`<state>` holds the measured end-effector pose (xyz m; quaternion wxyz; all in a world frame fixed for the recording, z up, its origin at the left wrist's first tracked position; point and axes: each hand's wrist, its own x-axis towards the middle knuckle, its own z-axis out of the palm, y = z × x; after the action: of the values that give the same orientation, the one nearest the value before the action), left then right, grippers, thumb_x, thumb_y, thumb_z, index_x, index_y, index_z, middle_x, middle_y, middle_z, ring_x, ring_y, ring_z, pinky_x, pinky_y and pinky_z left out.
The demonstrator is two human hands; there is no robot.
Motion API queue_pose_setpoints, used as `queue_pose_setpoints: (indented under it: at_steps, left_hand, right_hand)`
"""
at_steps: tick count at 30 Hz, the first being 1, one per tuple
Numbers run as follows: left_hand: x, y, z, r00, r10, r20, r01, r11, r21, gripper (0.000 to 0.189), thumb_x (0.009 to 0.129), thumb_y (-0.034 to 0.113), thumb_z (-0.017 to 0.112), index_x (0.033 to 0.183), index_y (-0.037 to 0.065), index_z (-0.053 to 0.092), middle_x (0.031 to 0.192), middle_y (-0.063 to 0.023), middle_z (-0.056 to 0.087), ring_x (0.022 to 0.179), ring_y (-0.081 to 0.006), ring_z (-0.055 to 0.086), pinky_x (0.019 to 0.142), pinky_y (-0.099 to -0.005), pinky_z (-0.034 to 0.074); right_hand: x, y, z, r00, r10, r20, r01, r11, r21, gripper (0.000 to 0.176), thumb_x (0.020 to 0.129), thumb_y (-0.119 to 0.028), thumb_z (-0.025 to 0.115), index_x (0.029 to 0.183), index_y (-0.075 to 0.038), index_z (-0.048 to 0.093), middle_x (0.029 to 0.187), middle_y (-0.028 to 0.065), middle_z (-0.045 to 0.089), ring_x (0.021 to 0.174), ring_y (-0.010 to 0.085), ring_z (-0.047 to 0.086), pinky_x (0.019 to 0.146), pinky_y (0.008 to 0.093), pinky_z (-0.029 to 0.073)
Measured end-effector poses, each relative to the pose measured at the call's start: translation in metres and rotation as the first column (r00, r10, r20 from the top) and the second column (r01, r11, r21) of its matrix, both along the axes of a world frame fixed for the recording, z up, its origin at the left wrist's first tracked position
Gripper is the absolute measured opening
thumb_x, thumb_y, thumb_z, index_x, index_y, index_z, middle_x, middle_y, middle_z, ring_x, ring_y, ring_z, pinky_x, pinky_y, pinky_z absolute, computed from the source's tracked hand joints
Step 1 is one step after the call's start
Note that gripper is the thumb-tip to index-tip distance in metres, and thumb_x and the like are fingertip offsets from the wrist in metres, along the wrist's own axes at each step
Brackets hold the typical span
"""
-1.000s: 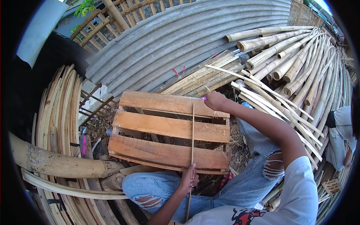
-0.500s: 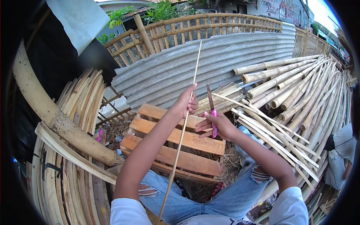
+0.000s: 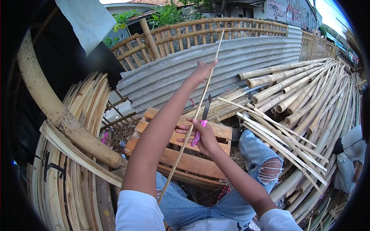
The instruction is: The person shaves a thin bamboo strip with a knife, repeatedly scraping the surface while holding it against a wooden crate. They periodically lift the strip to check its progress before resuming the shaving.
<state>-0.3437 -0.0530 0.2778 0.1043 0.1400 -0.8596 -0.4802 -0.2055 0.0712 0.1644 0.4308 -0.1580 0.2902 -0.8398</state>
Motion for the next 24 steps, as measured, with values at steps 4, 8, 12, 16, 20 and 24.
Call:
queue_pose_setpoints:
  at_steps: [4, 8, 12, 16, 20, 24]
  left_hand:
    - [0.044, -0.007, 0.029, 0.993, -0.063, -0.097, 0.047, 0.986, -0.159, 0.083, 0.081, 0.062, 0.054, 0.125, -0.006, 0.034, 0.110, -0.0261, 0.055, 0.112, -0.0385, 0.050, 0.094, -0.0450, 0.040]
    - [0.104, 0.006, 0.046, 0.986, -0.164, -0.041, 0.113, 0.819, -0.563, 0.063, 0.084, 0.055, 0.055, 0.107, -0.004, 0.052, 0.094, -0.0181, 0.061, 0.090, -0.0246, 0.061, 0.078, -0.0339, 0.046]
    - [0.123, 0.012, 0.019, 0.952, -0.280, 0.119, 0.302, 0.812, -0.500, 0.041, 0.088, 0.037, 0.056, 0.086, -0.004, 0.058, 0.081, -0.0132, 0.066, 0.072, -0.0195, 0.067, 0.066, -0.0296, 0.050]
    - [0.123, 0.026, -0.032, 0.888, -0.347, 0.303, 0.395, 0.912, -0.113, 0.042, 0.090, 0.041, 0.054, 0.094, -0.001, 0.057, 0.087, -0.0110, 0.065, 0.076, -0.0181, 0.066, 0.069, -0.0303, 0.051]
    - [0.087, 0.030, -0.119, 0.990, -0.137, 0.028, 0.108, 0.877, 0.469, 0.048, 0.090, 0.045, 0.053, 0.114, 0.003, 0.048, 0.111, -0.0097, 0.056, 0.093, -0.0183, 0.058, 0.079, -0.0350, 0.048]
    - [0.058, 0.035, -0.143, 0.953, 0.076, -0.293, 0.223, 0.481, 0.848, 0.046, 0.091, 0.042, 0.054, 0.122, 0.010, 0.043, 0.118, -0.0080, 0.048, 0.102, -0.0195, 0.051, 0.087, -0.0385, 0.044]
  right_hand:
    - [-0.043, -0.021, -0.003, 0.992, -0.129, -0.013, 0.128, 0.988, -0.092, 0.039, 0.098, -0.024, 0.040, 0.124, 0.004, 0.033, 0.105, 0.0250, 0.056, 0.098, 0.0350, 0.062, 0.076, 0.0486, 0.057]
    - [-0.084, -0.029, 0.006, 0.942, -0.326, -0.074, 0.318, 0.942, -0.108, 0.035, 0.098, -0.023, 0.039, 0.121, 0.004, 0.035, 0.104, 0.0238, 0.056, 0.095, 0.0347, 0.063, 0.074, 0.0484, 0.058]
    - [-0.131, -0.031, 0.003, 0.842, -0.520, -0.146, 0.516, 0.854, -0.067, 0.033, 0.097, -0.021, 0.039, 0.119, 0.003, 0.035, 0.104, 0.0247, 0.056, 0.095, 0.0354, 0.062, 0.074, 0.0491, 0.058]
    - [-0.157, -0.030, 0.003, 0.750, -0.653, 0.105, 0.660, 0.725, -0.197, 0.031, 0.097, -0.019, 0.039, 0.117, 0.004, 0.033, 0.108, 0.0286, 0.051, 0.096, 0.0380, 0.061, 0.074, 0.0534, 0.057]
    - [-0.145, -0.027, -0.006, 0.670, -0.726, 0.153, 0.741, 0.643, -0.193, 0.029, 0.097, -0.018, 0.041, 0.113, 0.005, 0.033, 0.108, 0.0275, 0.051, 0.098, 0.0377, 0.060, 0.073, 0.0524, 0.057]
    - [-0.134, -0.029, -0.025, 0.620, -0.767, 0.164, 0.782, 0.588, -0.207, 0.031, 0.097, -0.019, 0.040, 0.118, 0.004, 0.033, 0.110, 0.0253, 0.052, 0.099, 0.0365, 0.060, 0.077, 0.0480, 0.056]
